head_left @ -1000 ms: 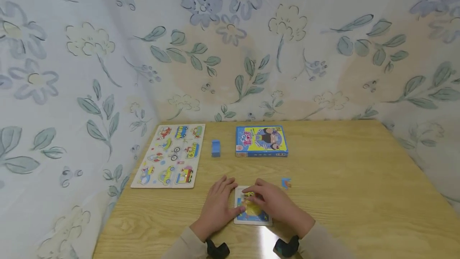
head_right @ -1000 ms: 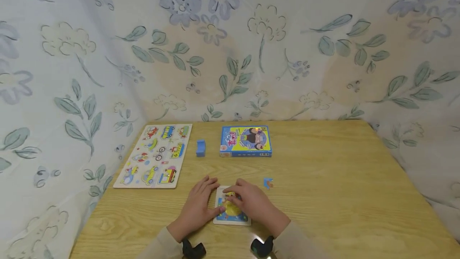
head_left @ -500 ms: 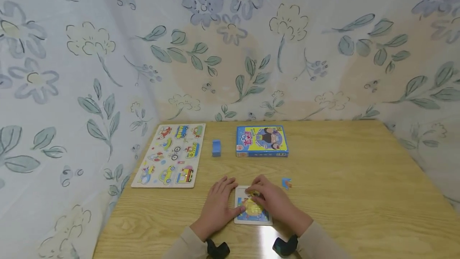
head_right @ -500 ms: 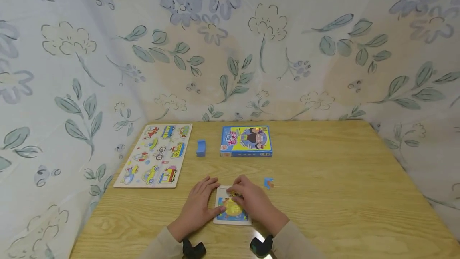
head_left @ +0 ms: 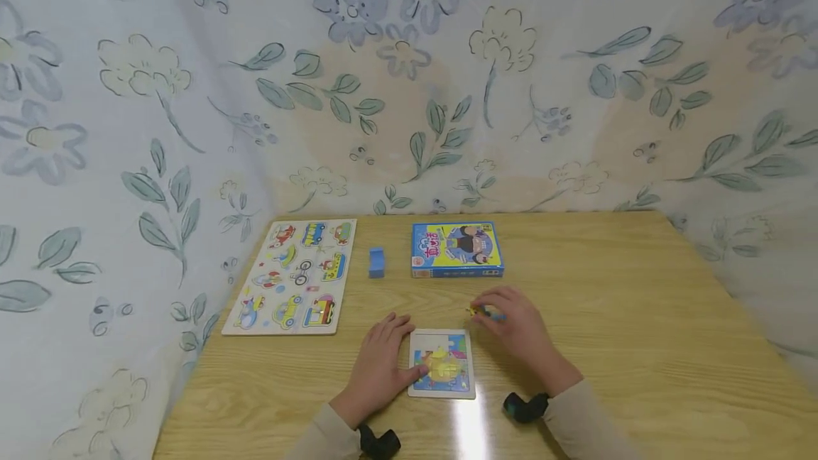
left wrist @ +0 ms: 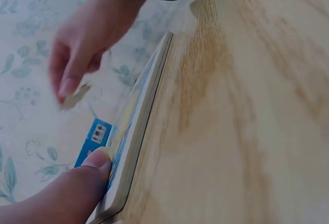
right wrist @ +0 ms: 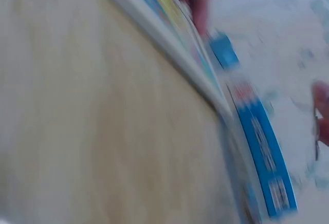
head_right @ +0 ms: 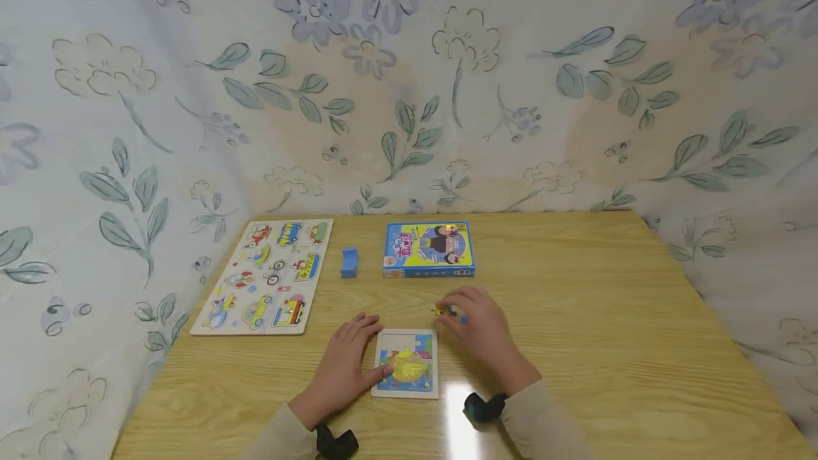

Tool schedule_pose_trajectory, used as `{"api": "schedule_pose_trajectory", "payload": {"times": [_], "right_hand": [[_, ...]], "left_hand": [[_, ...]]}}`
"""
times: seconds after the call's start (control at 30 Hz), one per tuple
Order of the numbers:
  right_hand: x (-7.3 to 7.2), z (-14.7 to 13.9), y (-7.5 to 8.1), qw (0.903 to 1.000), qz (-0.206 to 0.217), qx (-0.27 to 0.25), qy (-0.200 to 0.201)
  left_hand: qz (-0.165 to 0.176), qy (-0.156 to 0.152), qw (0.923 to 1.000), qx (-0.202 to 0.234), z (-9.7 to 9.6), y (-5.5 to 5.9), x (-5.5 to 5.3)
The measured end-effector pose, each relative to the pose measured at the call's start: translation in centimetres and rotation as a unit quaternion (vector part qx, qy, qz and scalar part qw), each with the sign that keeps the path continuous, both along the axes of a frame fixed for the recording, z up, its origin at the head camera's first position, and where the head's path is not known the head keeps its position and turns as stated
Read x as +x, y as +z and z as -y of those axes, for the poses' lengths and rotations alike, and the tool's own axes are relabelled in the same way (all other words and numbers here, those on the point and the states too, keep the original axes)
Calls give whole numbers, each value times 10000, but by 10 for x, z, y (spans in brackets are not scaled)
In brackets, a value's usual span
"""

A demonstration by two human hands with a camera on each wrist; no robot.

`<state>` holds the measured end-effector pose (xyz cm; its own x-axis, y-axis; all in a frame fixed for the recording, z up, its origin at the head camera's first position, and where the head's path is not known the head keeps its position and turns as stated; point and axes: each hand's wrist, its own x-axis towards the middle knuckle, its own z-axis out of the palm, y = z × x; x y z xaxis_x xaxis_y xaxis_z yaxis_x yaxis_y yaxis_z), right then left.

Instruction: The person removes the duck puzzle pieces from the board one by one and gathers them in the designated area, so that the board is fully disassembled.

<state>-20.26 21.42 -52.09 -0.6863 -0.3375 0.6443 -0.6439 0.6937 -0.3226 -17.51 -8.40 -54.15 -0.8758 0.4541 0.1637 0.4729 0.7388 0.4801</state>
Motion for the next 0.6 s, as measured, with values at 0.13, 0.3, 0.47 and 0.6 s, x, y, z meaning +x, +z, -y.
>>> {"api": "schedule_pose_trajectory", "payload": {"times": [0.13, 0.3, 0.47, 0.6], "right_hand": [[0, -50, -2, 9977, 352, 313, -484], [10, -77, -7, 9839, 1564, 572, -646], [16, -83, -10, 9780, 1842, 596, -773], [18, -82, -6, 9839, 1447, 595, -861]], "left_hand": [[42, 24, 10000, 5, 2, -1, 0], [-4, 36, 10000, 23, 6, -2, -1], [22, 22, 10000, 72, 6, -1, 0], [24, -15, 9999, 157, 3, -2, -1]]}}
